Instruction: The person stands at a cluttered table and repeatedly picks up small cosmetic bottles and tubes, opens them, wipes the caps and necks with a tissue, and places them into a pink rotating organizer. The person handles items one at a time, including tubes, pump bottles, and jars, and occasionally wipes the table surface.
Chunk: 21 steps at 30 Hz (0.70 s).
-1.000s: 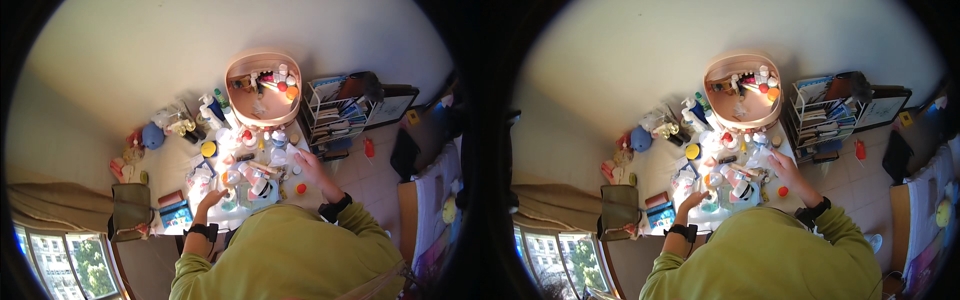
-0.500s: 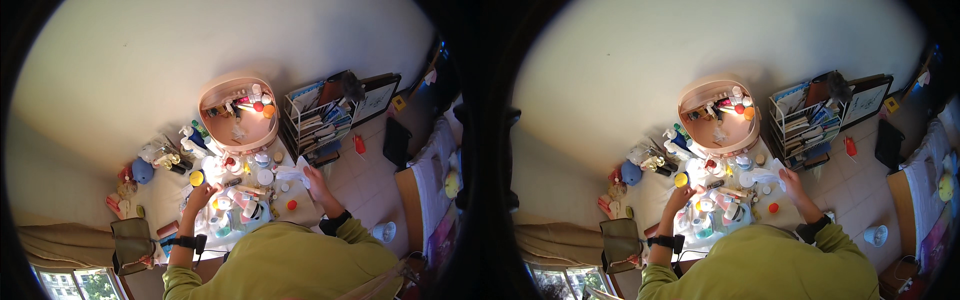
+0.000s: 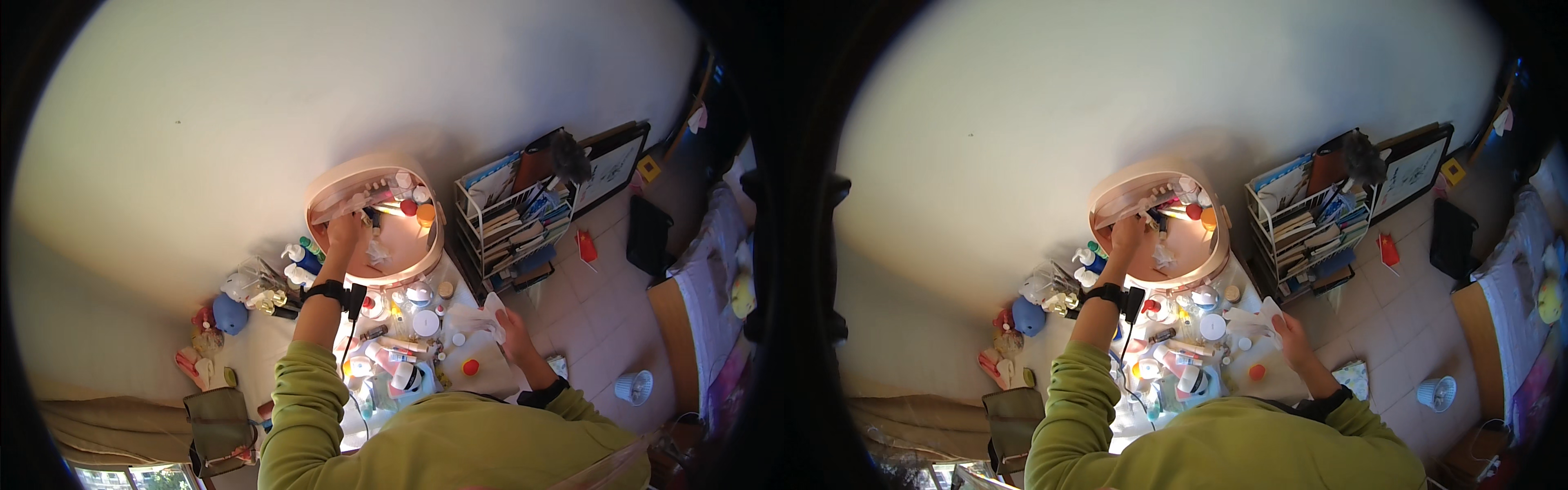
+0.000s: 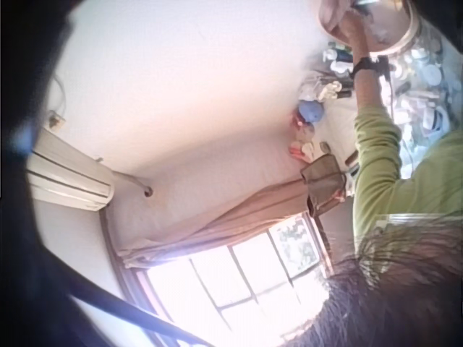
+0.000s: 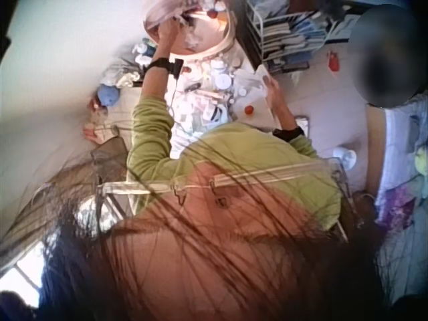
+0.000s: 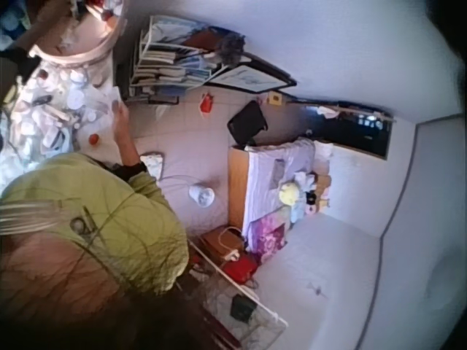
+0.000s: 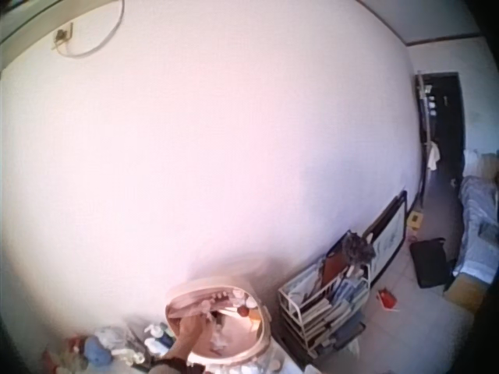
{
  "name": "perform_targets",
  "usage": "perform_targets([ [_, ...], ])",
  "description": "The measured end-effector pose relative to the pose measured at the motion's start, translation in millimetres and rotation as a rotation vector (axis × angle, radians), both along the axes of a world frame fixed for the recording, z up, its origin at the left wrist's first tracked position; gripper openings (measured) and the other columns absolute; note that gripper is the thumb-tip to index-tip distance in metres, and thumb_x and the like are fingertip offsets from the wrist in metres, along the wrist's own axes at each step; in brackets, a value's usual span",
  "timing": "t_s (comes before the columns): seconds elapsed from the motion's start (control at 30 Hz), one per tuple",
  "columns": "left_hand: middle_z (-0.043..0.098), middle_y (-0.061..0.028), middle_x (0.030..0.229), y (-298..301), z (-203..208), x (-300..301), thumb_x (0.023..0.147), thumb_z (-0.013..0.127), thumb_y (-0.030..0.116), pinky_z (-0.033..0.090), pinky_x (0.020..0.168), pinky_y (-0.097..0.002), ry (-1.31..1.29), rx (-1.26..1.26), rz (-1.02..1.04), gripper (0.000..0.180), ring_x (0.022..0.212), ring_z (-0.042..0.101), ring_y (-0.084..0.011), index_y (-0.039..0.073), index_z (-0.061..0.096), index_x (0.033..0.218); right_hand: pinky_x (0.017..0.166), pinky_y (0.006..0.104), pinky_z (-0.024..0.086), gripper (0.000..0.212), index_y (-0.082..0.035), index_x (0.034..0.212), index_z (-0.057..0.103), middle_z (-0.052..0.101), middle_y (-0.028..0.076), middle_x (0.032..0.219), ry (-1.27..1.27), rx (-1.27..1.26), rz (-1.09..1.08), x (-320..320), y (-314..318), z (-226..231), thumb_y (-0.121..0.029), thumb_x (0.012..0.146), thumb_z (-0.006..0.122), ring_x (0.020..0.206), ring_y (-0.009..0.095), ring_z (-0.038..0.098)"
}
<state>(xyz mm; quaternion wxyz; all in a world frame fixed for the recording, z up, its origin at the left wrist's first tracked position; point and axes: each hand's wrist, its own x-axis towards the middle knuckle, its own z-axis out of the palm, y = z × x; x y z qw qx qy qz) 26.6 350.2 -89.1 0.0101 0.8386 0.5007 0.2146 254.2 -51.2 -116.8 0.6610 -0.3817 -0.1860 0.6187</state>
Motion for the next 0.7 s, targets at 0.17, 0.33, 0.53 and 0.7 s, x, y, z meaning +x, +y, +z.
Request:
perform_targets([
  [0.17, 0.064, -0.0221, 0.094, 3.8, 1.0, 6.1, 0.084, 0.062, 0.022, 0.049, 0.076, -0.0487, -0.069, 0.032, -0.037, 0.031, 0.087, 0.061, -0.0398, 0.004, 0.057, 0.109, 0.087, 0.0286, 0.046, 0.032, 0.0, 0.117, 0.056, 0.064, 0.006, 0.106, -0.008, -0.049, -0.059, 3.6, -1.7, -8.7, -0.024, 0.1, 0.045, 0.096, 0.014, 0.06],
  [0.33, 0.063, -0.0183, 0.079, -36.9, 41.2, -5.8, 0.082, 0.063, 0.016, 0.048, 0.061, -0.0421, -0.269, -0.045, -0.179, 0.021, 0.066, 0.061, -0.0326, 0.002, 0.06, 0.098, 0.089, 0.0285, 0.045, 0.036, 0.0, 0.121, 0.054, 0.061, 0.007, 0.112, 0.08, -0.063, -0.111, 2.9, 7.2, -15.2, -0.028, 0.101, 0.044, 0.101, 0.014, 0.058],
  [0.53, 0.054, -0.0016, 0.068, -191.9, 82.6, -1.9, 0.086, 0.064, 0.009, 0.044, 0.05, -0.0241, -0.568, -0.695, -0.298, 0.017, 0.058, 0.053, -0.0075, 0.0, 0.057, 0.099, 0.093, 0.0333, 0.042, 0.044, 0.002, 0.13, 0.046, 0.06, 0.009, 0.116, -0.411, 0.095, -0.045, -41.3, 47.5, 20.4, -0.031, 0.1, 0.046, 0.105, 0.02, 0.057],
  [0.7, 0.056, 0.0015, 0.075, -283.4, 94.9, -8.3, 0.087, 0.059, -0.001, 0.04, 0.054, -0.0165, -0.88, -0.858, -0.327, 0.015, 0.063, 0.052, -0.0032, 0.002, 0.054, 0.101, 0.077, 0.0347, 0.046, 0.033, 0.001, 0.121, 0.045, 0.061, 0.018, 0.095, -0.891, 0.259, 0.272, -90.4, 48.1, 75.7, -0.018, 0.095, 0.05, 0.088, 0.032, 0.062],
])
